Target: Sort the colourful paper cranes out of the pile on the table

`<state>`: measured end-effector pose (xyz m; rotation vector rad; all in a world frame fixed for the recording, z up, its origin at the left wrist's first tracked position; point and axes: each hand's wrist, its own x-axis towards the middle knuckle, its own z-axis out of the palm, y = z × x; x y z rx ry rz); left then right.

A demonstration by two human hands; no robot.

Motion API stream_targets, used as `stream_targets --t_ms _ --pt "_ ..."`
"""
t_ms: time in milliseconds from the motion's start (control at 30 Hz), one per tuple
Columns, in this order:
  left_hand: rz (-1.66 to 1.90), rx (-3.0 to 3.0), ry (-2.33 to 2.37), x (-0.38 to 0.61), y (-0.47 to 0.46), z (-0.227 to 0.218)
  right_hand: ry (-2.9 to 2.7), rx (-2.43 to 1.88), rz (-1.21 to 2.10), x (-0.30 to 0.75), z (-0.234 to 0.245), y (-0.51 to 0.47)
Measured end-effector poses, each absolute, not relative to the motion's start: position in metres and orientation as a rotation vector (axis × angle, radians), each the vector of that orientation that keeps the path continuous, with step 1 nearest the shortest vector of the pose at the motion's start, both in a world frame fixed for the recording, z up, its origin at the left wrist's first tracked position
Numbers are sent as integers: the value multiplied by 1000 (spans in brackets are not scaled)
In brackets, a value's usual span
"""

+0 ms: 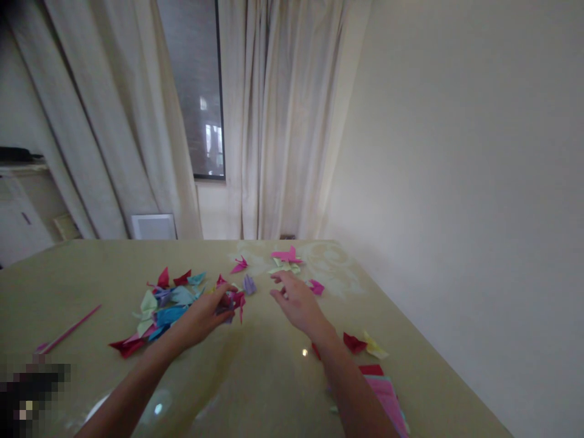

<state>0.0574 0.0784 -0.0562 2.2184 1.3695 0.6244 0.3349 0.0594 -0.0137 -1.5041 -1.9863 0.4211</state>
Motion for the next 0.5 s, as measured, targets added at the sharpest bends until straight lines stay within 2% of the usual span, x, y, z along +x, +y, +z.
stream_targets --t_ms 167,500 --pt "858 2106 1100 66 61 -33 -2117 -1007 795 288 -5 55" --pt "742 2035 1178 69 52 -22 -1938 -1098 659 330 11 69"
